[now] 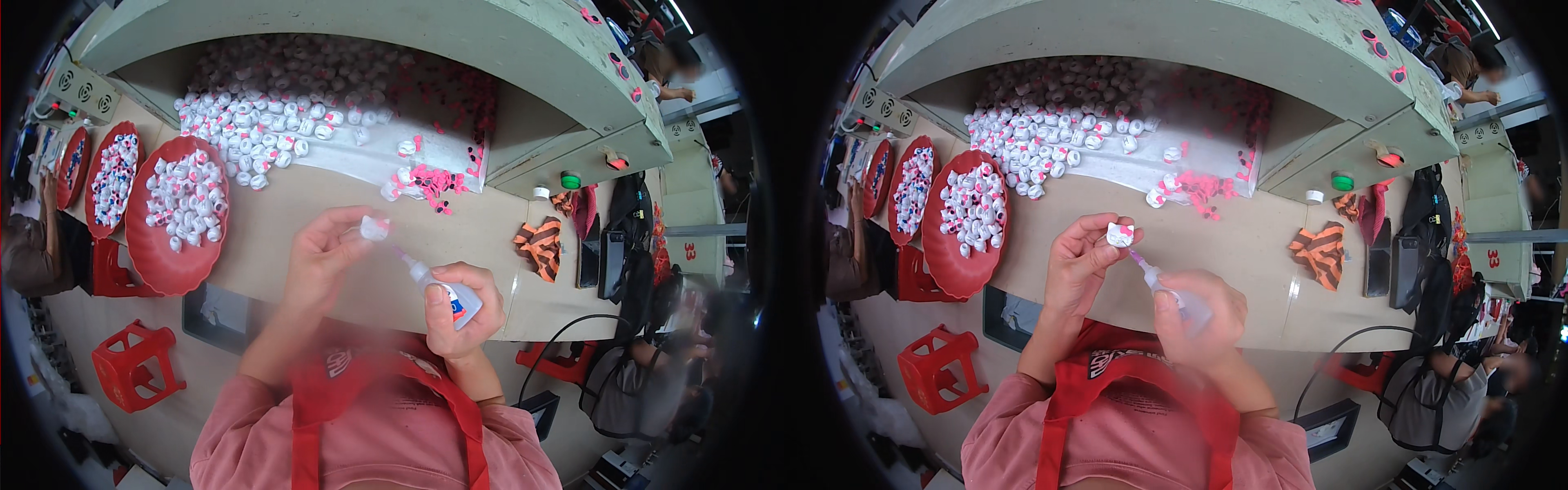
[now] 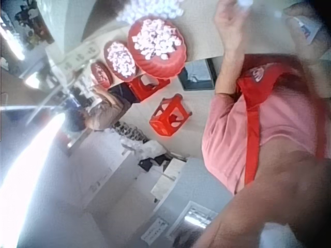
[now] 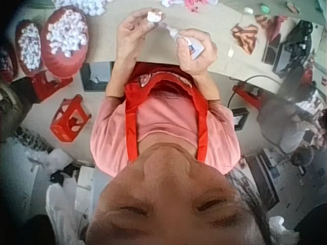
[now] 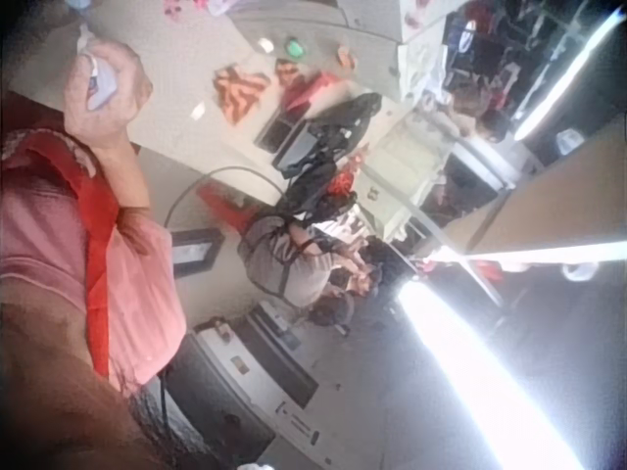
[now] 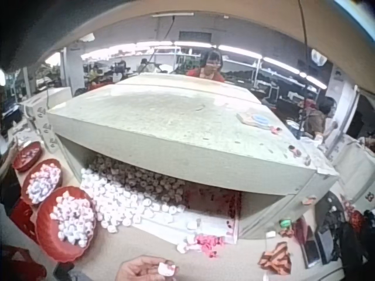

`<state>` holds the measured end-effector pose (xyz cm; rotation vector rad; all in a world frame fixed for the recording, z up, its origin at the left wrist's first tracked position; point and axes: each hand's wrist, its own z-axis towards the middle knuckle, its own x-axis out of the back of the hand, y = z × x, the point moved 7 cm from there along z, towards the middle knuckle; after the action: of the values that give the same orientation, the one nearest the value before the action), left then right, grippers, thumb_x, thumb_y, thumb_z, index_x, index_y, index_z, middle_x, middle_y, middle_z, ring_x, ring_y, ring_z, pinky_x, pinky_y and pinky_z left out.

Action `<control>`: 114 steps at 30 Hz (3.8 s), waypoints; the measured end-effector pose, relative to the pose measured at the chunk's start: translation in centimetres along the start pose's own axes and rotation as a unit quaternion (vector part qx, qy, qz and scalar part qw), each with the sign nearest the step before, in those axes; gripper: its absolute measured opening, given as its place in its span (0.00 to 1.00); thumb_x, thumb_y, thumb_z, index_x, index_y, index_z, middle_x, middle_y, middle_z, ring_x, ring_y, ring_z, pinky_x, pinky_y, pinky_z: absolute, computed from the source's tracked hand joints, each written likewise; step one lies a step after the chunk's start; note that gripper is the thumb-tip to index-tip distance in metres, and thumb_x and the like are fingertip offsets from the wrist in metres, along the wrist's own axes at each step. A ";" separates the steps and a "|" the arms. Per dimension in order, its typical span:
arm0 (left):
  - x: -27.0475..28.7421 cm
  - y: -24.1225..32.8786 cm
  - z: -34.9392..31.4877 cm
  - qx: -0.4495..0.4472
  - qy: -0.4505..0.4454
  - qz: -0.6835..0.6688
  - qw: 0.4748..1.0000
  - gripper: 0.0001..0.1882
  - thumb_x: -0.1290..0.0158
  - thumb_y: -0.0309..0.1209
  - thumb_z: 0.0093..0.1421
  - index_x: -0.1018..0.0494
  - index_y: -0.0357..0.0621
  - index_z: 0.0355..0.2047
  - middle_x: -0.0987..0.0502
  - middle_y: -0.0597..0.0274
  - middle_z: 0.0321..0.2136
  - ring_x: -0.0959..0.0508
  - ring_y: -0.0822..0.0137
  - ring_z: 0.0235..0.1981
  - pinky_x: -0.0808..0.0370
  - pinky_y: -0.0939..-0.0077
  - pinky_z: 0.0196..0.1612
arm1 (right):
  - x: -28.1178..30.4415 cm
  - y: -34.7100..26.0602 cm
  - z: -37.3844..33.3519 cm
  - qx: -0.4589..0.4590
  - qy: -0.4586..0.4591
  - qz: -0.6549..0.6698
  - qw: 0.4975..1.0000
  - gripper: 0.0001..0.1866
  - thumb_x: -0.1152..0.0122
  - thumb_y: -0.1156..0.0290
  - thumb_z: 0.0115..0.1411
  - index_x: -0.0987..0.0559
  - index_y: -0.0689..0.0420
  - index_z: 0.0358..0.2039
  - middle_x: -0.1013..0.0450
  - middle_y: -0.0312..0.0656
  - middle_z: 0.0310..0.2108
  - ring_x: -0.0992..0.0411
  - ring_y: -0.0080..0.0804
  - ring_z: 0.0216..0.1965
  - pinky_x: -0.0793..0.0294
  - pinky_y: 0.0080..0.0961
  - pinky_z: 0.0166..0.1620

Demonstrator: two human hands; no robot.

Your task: The person applies glue from a bottle to small white plastic components, then attaches pink bow accents to them by hand.

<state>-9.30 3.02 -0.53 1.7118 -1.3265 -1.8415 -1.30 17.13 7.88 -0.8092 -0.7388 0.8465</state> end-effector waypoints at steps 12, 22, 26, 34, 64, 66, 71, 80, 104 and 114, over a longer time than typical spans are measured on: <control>-0.5 -0.1 0.0 0.003 -0.008 -0.016 1.000 0.19 0.50 0.17 0.50 0.34 0.36 0.44 0.28 0.51 0.42 0.27 0.55 0.45 0.28 0.69 0.46 | 0.7 -0.2 0.3 0.019 -0.004 -0.024 1.000 0.08 0.43 0.77 0.46 0.28 0.63 0.29 0.27 0.44 0.23 0.28 0.31 0.20 0.29 0.21 0.24; 1.1 -0.8 0.3 0.001 0.026 -0.026 0.999 0.18 0.49 0.17 0.50 0.34 0.35 0.44 0.28 0.51 0.42 0.27 0.56 0.45 0.29 0.71 0.47 | 0.0 5.1 -0.7 -0.353 0.039 0.138 0.924 0.09 0.44 0.73 0.49 0.27 0.65 0.29 0.30 0.38 0.21 0.33 0.20 0.21 0.35 0.15 0.24; 0.9 -1.2 0.1 -0.005 0.018 -0.004 1.000 0.18 0.49 0.17 0.50 0.33 0.35 0.44 0.28 0.52 0.41 0.27 0.56 0.44 0.29 0.72 0.47 | 2.2 12.5 -0.9 -0.362 0.025 0.127 0.923 0.12 0.39 0.72 0.46 0.26 0.63 0.32 0.29 0.44 0.21 0.30 0.23 0.24 0.30 0.19 0.29; 1.8 -1.2 -0.2 -0.004 0.025 0.028 0.999 0.18 0.50 0.16 0.50 0.33 0.35 0.43 0.28 0.52 0.41 0.27 0.57 0.44 0.30 0.71 0.47 | 1.2 15.4 2.2 -0.314 -0.140 -0.350 0.871 0.14 0.37 0.63 0.45 0.22 0.57 0.31 0.27 0.48 0.28 0.28 0.45 0.29 0.31 0.34 0.36; 1.0 0.3 -0.7 -0.058 0.030 0.096 0.993 0.15 0.52 0.15 0.53 0.33 0.31 0.43 0.25 0.54 0.36 0.25 0.71 0.37 0.27 0.81 0.39 | -4.9 5.7 1.5 -0.300 -0.186 0.036 0.935 0.07 0.38 0.75 0.47 0.24 0.62 0.27 0.27 0.37 0.23 0.31 0.17 0.25 0.32 0.16 0.31; 0.9 0.5 -0.7 -0.076 0.027 0.106 0.991 0.15 0.52 0.15 0.53 0.33 0.31 0.43 0.26 0.54 0.35 0.25 0.71 0.36 0.27 0.81 0.38 | -4.9 5.8 1.5 -0.306 -0.182 0.029 0.934 0.07 0.38 0.74 0.47 0.24 0.62 0.27 0.27 0.37 0.23 0.31 0.17 0.25 0.31 0.16 0.30; 0.7 0.6 -0.7 -0.034 0.023 0.048 0.998 0.15 0.51 0.13 0.50 0.32 0.32 0.40 0.30 0.47 0.43 0.27 0.66 0.42 0.29 0.77 0.44 | -5.1 5.5 1.6 -0.286 -0.125 0.057 0.948 0.07 0.36 0.77 0.45 0.25 0.62 0.26 0.28 0.32 0.23 0.34 0.13 0.24 0.35 0.11 0.28; 0.7 -0.8 -0.4 -0.022 0.008 -0.025 0.999 0.14 0.51 0.16 0.52 0.31 0.35 0.41 0.29 0.49 0.43 0.26 0.65 0.41 0.30 0.74 0.45 | -4.8 5.1 1.7 -0.194 -0.130 0.073 0.970 0.07 0.38 0.79 0.46 0.23 0.62 0.29 0.29 0.36 0.24 0.31 0.18 0.25 0.32 0.14 0.29; 9.8 8.0 -3.5 -0.207 0.325 0.281 0.879 0.12 0.49 0.20 0.53 0.28 0.32 0.39 0.25 0.57 0.35 0.25 0.71 0.33 0.29 0.79 0.40 | -9.3 6.7 -0.2 -0.216 -0.148 0.115 0.958 0.06 0.40 0.77 0.48 0.24 0.61 0.29 0.29 0.40 0.25 0.30 0.25 0.26 0.31 0.20 0.31; -5.3 -0.5 10.0 -0.410 0.001 0.725 0.554 0.14 0.53 0.24 0.47 0.28 0.32 0.35 0.27 0.53 0.32 0.27 0.57 0.38 0.29 0.70 0.40 | -1.5 9.2 -0.9 -0.251 -0.043 0.073 0.964 0.17 0.42 0.79 0.48 0.32 0.59 0.40 0.34 0.36 0.28 0.34 0.19 0.29 0.33 0.15 0.32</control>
<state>-16.81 11.35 0.99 -0.1399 -0.9132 -0.9356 -4.40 19.41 -0.63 -1.2968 -1.0004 0.8395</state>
